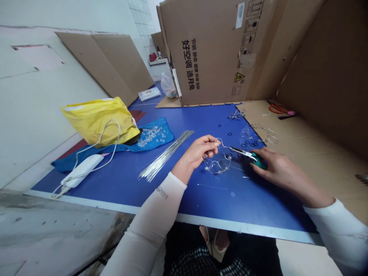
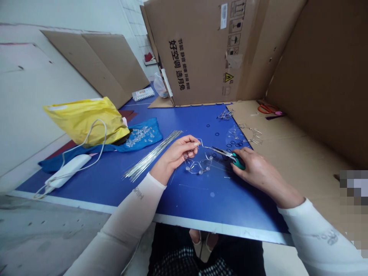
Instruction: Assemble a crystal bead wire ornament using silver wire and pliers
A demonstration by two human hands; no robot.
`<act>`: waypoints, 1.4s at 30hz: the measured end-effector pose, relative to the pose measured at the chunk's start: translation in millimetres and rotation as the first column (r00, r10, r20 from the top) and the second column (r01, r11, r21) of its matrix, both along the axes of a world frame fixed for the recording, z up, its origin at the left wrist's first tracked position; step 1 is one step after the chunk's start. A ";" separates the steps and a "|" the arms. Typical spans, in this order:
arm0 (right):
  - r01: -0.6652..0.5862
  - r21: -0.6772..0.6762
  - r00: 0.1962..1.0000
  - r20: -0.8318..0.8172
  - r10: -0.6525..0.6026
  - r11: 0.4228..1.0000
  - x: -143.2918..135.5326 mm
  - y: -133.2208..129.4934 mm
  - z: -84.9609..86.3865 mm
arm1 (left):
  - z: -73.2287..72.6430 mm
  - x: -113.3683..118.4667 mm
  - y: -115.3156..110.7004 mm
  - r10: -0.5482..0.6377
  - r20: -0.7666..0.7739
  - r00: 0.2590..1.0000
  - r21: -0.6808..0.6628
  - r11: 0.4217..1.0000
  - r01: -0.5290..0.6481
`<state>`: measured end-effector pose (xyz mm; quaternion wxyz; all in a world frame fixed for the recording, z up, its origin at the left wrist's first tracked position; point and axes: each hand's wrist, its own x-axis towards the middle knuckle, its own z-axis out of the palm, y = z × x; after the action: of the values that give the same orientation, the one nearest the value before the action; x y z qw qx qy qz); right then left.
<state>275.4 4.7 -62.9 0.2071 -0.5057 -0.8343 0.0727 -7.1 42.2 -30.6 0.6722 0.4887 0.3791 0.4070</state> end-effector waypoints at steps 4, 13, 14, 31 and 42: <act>-0.071 0.015 0.997 -0.033 0.072 0.997 4.1 -0.1 2.2 | -1.2 -1.8 2.0 0.010 0.016 1.000 0.010 1.000 -0.010; 0.123 0.020 0.988 -0.099 -0.121 0.992 14.1 2.5 5.8 | -0.8 -1.9 2.0 0.026 0.009 1.000 -0.006 1.000 -0.026; 0.175 0.002 0.982 -0.073 -0.174 0.985 15.9 3.2 6.9 | -0.9 -1.7 1.8 0.025 0.010 1.000 -0.008 1.000 -0.025; 0.603 -0.041 0.750 0.370 -0.549 0.796 53.7 10.6 10.9 | -2.5 -0.5 1.2 0.009 0.010 1.000 -0.008 1.000 -0.009; 0.667 -0.152 0.705 0.446 -0.551 0.730 48.2 17.8 15.5 | -0.3 1.6 -3.5 -0.100 0.042 0.994 0.037 0.994 0.098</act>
<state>323.7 22.4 -47.4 -0.0220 -0.7849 -0.6185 0.0287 -5.5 38.7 -30.9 0.6912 0.5094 0.3323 0.3904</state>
